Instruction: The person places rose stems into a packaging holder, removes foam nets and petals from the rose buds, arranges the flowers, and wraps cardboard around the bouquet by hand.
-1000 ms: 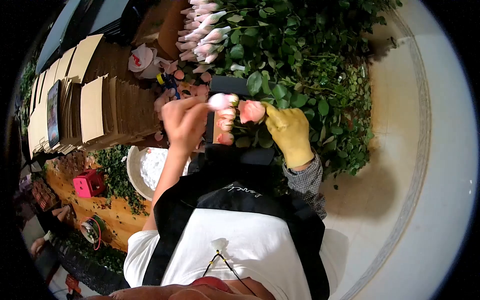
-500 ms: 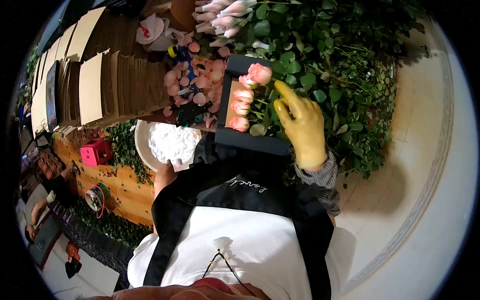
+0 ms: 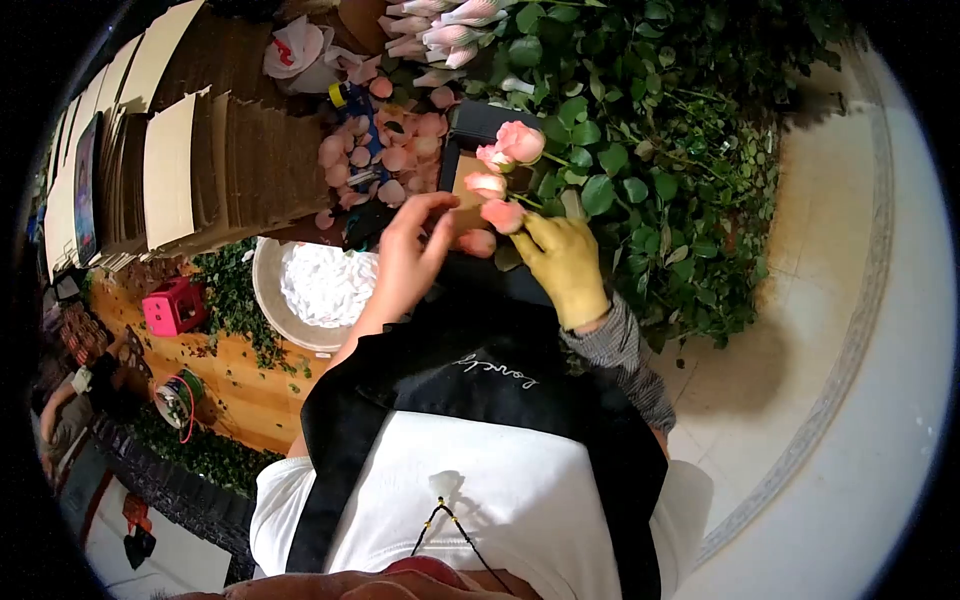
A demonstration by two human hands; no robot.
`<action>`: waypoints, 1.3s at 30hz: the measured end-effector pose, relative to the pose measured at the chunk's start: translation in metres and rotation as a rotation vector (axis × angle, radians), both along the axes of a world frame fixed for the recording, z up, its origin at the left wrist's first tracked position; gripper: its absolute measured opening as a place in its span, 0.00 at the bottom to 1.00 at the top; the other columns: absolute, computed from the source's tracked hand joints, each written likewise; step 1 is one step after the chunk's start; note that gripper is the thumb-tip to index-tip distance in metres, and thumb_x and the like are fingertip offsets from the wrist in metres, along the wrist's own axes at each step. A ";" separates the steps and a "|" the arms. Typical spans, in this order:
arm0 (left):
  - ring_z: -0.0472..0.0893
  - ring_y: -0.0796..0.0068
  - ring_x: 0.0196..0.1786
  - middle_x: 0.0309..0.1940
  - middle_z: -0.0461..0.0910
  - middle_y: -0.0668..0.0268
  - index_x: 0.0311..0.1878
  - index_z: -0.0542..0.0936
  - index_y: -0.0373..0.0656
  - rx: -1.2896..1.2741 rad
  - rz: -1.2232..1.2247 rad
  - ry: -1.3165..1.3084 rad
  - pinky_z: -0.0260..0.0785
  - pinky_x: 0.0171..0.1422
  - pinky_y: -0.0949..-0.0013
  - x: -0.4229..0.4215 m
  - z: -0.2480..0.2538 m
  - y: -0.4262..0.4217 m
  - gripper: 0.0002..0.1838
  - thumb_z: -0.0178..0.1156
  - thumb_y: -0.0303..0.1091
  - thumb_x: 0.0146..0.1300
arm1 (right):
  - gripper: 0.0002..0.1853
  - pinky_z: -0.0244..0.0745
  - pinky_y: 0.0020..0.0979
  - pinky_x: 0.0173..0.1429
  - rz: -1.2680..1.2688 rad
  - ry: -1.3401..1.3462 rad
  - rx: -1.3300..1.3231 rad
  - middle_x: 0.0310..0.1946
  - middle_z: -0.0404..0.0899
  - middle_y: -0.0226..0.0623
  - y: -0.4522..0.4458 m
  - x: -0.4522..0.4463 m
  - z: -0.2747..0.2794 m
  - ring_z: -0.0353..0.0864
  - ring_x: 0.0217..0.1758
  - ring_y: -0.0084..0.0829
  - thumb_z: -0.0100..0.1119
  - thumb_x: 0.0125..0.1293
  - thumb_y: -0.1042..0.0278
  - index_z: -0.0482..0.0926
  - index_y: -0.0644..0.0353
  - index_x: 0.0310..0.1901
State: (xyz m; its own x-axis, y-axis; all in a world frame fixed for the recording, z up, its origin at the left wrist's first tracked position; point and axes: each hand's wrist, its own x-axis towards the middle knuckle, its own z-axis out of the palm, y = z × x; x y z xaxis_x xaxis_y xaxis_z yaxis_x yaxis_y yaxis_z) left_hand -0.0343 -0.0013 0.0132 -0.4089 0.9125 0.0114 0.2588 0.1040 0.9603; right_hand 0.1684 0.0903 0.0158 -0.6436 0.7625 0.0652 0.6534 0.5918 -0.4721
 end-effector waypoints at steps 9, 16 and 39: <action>0.83 0.60 0.48 0.51 0.78 0.58 0.58 0.79 0.41 0.100 -0.234 -0.219 0.79 0.44 0.64 0.026 0.010 0.014 0.16 0.65 0.26 0.68 | 0.13 0.76 0.45 0.45 -0.173 0.104 0.059 0.31 0.83 0.41 -0.017 0.005 0.000 0.82 0.36 0.46 0.70 0.60 0.72 0.86 0.59 0.48; 0.81 0.58 0.40 0.44 0.77 0.62 0.49 0.80 0.41 0.158 -0.265 0.056 0.74 0.44 0.59 0.018 0.001 0.014 0.13 0.69 0.27 0.62 | 0.15 0.76 0.45 0.47 -0.091 0.049 -0.027 0.32 0.84 0.42 -0.012 0.011 0.005 0.82 0.37 0.47 0.69 0.61 0.72 0.85 0.59 0.50; 0.76 0.62 0.46 0.48 0.76 0.59 0.55 0.77 0.36 0.218 0.480 0.235 0.70 0.54 0.62 -0.019 0.006 0.013 0.16 0.65 0.21 0.64 | 0.07 0.76 0.42 0.39 -0.187 0.101 -0.018 0.25 0.82 0.38 -0.014 -0.006 0.012 0.81 0.31 0.43 0.71 0.62 0.66 0.88 0.53 0.42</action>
